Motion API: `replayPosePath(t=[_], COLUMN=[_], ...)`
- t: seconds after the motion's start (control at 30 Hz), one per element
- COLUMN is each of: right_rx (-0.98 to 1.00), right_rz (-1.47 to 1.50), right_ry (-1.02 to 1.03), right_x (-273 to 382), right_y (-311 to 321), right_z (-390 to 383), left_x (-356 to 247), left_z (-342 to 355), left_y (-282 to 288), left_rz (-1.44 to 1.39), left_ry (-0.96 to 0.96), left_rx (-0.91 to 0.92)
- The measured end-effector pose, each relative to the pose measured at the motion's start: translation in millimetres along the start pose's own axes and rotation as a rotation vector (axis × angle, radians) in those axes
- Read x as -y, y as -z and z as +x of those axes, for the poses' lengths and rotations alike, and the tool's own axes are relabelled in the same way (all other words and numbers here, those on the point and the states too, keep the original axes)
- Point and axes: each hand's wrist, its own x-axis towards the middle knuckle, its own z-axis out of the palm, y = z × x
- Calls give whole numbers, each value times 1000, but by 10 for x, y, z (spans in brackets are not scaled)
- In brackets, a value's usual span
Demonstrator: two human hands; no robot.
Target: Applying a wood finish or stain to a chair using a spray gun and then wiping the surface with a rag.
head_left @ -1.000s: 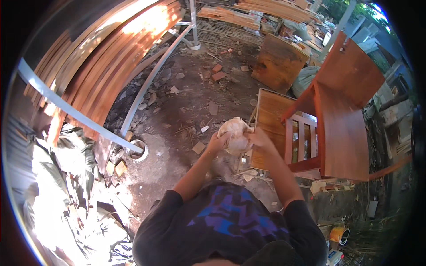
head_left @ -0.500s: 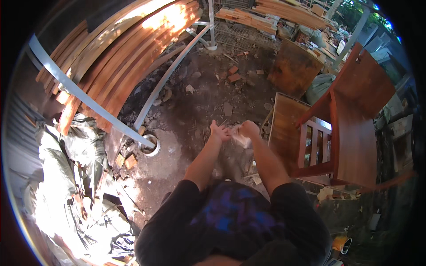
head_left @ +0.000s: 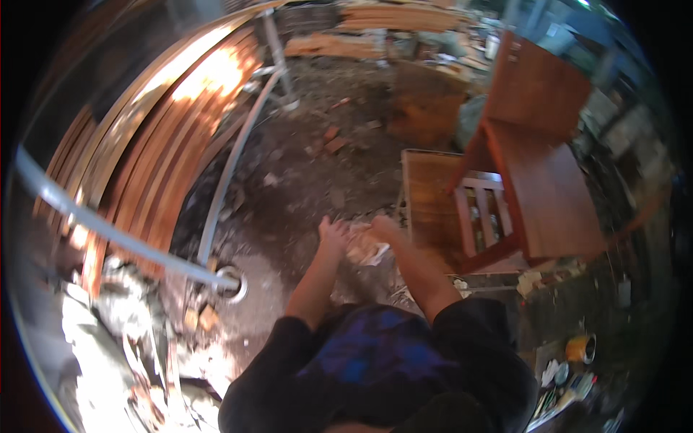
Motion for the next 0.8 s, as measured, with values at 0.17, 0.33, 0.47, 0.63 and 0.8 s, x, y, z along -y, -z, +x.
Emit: replayPosePath(t=[0.17,0.33,0.47,0.63,0.8], right_rx=[-125,-428,-736,-780,-1106], right_rz=[120,375,496,720,388], right_ry=[-108,-403,-219,67,139], right_x=[-296,-197,-69,-111,-373], right_y=[726,1311,1652,2355,3065], right_z=[-488,-1087,-1479,-2143,-3224], left_x=[249,981,1184,1114,1134], left_z=[-4,-499,-1116,-1594,-1618], left_y=[-2,-849,-1608,-2544,-3907], left_rz=[333,497,405,-1,92], left_ry=[52,-301,-376,23,-338], left_rx=[72,22,345,802,1010])
